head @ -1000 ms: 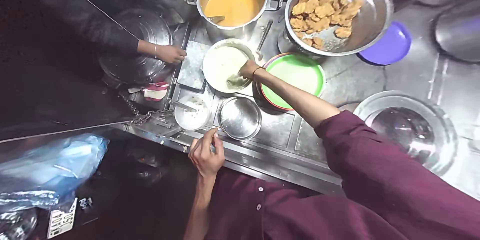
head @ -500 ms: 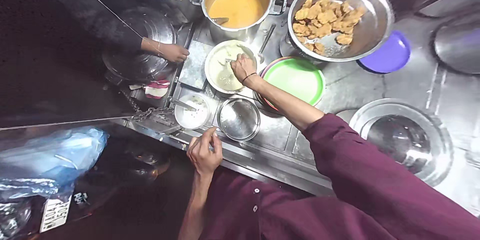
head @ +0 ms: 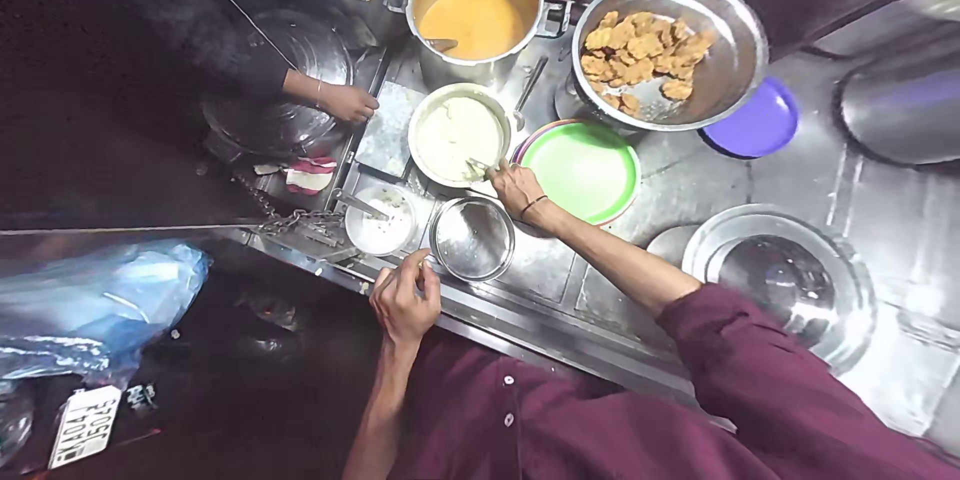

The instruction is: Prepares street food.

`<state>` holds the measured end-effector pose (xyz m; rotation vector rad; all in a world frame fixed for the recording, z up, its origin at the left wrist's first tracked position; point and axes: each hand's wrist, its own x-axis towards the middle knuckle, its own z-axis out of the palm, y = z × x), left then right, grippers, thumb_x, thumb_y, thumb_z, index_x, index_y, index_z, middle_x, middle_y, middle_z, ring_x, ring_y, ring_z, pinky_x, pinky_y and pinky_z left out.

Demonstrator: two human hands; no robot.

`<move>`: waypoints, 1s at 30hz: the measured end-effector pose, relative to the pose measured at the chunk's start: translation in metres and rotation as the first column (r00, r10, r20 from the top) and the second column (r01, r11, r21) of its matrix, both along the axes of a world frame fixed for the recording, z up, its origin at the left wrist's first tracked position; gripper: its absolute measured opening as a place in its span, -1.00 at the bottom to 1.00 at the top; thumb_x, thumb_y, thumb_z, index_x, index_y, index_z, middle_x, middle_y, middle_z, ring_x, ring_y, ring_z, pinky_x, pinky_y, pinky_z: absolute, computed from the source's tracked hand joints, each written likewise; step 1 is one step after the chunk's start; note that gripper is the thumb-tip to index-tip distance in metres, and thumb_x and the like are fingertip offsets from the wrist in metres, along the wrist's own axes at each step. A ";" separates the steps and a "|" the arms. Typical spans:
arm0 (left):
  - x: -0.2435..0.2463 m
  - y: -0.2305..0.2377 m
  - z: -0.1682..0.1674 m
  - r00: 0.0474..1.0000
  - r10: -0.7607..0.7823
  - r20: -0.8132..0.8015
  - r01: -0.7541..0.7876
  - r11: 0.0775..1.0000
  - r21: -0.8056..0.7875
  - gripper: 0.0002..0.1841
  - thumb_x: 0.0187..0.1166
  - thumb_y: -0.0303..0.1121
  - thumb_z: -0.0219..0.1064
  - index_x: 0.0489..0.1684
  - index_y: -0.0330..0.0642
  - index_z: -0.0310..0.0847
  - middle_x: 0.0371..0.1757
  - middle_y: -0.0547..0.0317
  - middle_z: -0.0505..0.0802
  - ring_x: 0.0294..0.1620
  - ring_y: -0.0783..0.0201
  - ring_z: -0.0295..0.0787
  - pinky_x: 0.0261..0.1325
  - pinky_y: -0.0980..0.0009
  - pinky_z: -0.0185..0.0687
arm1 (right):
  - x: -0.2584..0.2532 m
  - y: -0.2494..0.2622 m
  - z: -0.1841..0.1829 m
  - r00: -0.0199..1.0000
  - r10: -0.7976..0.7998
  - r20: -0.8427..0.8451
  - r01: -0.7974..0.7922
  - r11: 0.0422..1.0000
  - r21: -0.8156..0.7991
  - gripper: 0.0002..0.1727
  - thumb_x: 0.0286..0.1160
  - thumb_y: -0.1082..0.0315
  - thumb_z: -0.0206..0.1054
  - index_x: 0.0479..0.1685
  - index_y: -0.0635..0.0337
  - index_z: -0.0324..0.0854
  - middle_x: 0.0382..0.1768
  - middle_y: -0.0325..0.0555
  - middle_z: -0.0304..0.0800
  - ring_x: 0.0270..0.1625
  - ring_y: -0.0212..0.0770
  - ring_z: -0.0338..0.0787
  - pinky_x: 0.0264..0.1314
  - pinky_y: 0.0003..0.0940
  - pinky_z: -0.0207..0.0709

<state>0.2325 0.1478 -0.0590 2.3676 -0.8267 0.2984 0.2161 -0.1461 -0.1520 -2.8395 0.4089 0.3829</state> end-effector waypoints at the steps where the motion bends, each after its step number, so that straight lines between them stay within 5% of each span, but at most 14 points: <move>1: 0.000 0.000 0.000 1.000 0.000 0.003 0.000 1.000 0.000 -0.70 0.60 -0.21 0.21 -0.11 -0.12 0.89 -0.66 0.36 0.74 -0.68 0.42 0.55 -0.48 0.36 0.48 | -0.006 -0.001 0.008 1.000 -0.019 -0.002 0.019 1.000 -0.007 -0.75 0.37 0.54 0.41 0.02 0.31 0.68 -0.07 0.35 0.70 -0.22 0.32 0.79 -0.34 0.17 0.67; 5: 0.000 0.000 0.001 1.000 0.005 0.001 -0.005 1.000 0.007 -0.69 0.62 -0.20 0.20 -0.12 -0.11 0.89 -0.66 0.36 0.74 -0.67 0.41 0.56 -0.48 0.35 0.49 | -0.037 0.001 0.023 0.992 -0.127 0.005 0.127 0.991 -0.031 -0.63 0.55 0.43 0.29 0.29 0.36 0.53 -0.01 0.32 0.69 -0.26 0.30 0.81 -0.37 0.16 0.67; 10: 0.000 0.000 0.001 1.000 0.015 0.010 -0.015 1.000 0.006 -0.69 0.62 -0.20 0.20 -0.13 -0.08 0.90 -0.66 0.37 0.74 -0.67 0.42 0.54 -0.48 0.37 0.47 | -0.084 -0.002 -0.017 0.980 -0.190 -0.052 0.191 0.982 0.007 -0.47 0.67 0.40 0.15 0.62 0.35 0.31 0.14 0.40 0.68 -0.16 0.37 0.84 -0.21 0.24 0.70; 17: 0.000 0.000 0.001 1.000 0.001 0.005 -0.001 1.000 0.006 -0.70 0.60 -0.20 0.21 -0.13 -0.08 0.90 -0.66 0.37 0.74 -0.67 0.42 0.55 -0.47 0.37 0.48 | -0.098 -0.007 -0.038 0.977 -0.214 0.001 0.214 0.976 0.051 -0.47 0.58 0.36 0.25 0.54 0.30 0.42 0.12 0.37 0.73 -0.20 0.36 0.86 -0.21 0.25 0.71; 21: 0.000 0.001 0.001 1.000 0.010 0.009 -0.010 1.000 -0.002 -0.70 0.60 -0.20 0.21 -0.12 -0.08 0.90 -0.65 0.37 0.75 -0.66 0.42 0.56 -0.46 0.37 0.50 | -0.086 -0.007 -0.036 0.929 -0.368 0.042 0.356 0.918 0.175 -0.59 0.71 0.27 0.08 0.39 0.24 0.58 0.08 0.25 0.84 -0.10 0.32 0.89 -0.09 0.32 0.70; 23: 0.000 0.000 0.000 1.000 0.014 0.012 -0.014 1.000 -0.007 -0.70 0.60 -0.20 0.22 -0.12 -0.08 0.90 -0.65 0.38 0.75 -0.66 0.43 0.56 -0.46 0.37 0.50 | -0.070 -0.011 -0.032 0.865 -0.500 0.040 0.456 0.816 0.356 -0.57 0.86 0.16 -0.05 0.32 0.22 0.61 -0.07 0.21 0.86 0.00 0.23 0.88 0.13 0.26 0.66; 24: 0.000 0.000 0.000 1.000 0.013 0.010 -0.013 1.000 -0.010 -0.71 0.60 -0.20 0.22 -0.12 -0.08 0.90 -0.65 0.37 0.74 -0.65 0.43 0.57 -0.45 0.37 0.50 | -0.059 -0.011 -0.029 0.816 -0.576 0.047 0.487 0.730 0.479 -0.55 0.89 0.12 -0.05 0.26 0.25 0.64 -0.20 0.19 0.83 -0.10 0.17 0.85 0.09 0.19 0.66; 27: 0.000 0.000 0.000 1.000 0.007 0.006 -0.007 1.000 -0.009 -0.71 0.61 -0.20 0.22 -0.11 -0.07 0.89 -0.65 0.38 0.75 -0.65 0.43 0.57 -0.44 0.37 0.51 | -0.014 -0.003 -0.018 0.661 -0.744 -0.100 0.504 0.341 0.793 -0.60 0.87 0.06 0.05 0.16 0.19 0.65 -0.52 -0.08 0.56 -0.56 -0.19 0.51 -0.44 -0.16 0.49; 30: -0.001 0.001 0.000 1.000 0.007 -0.003 -0.007 1.000 -0.005 -0.71 0.61 -0.19 0.22 -0.10 -0.06 0.90 -0.64 0.39 0.75 -0.65 0.43 0.57 -0.44 0.36 0.52 | 0.025 0.012 0.000 0.606 -0.731 -0.315 0.481 0.020 0.877 -0.68 0.81 0.05 0.12 0.25 0.01 0.59 -0.61 -0.30 0.41 -0.71 -0.40 0.31 -0.67 -0.45 0.29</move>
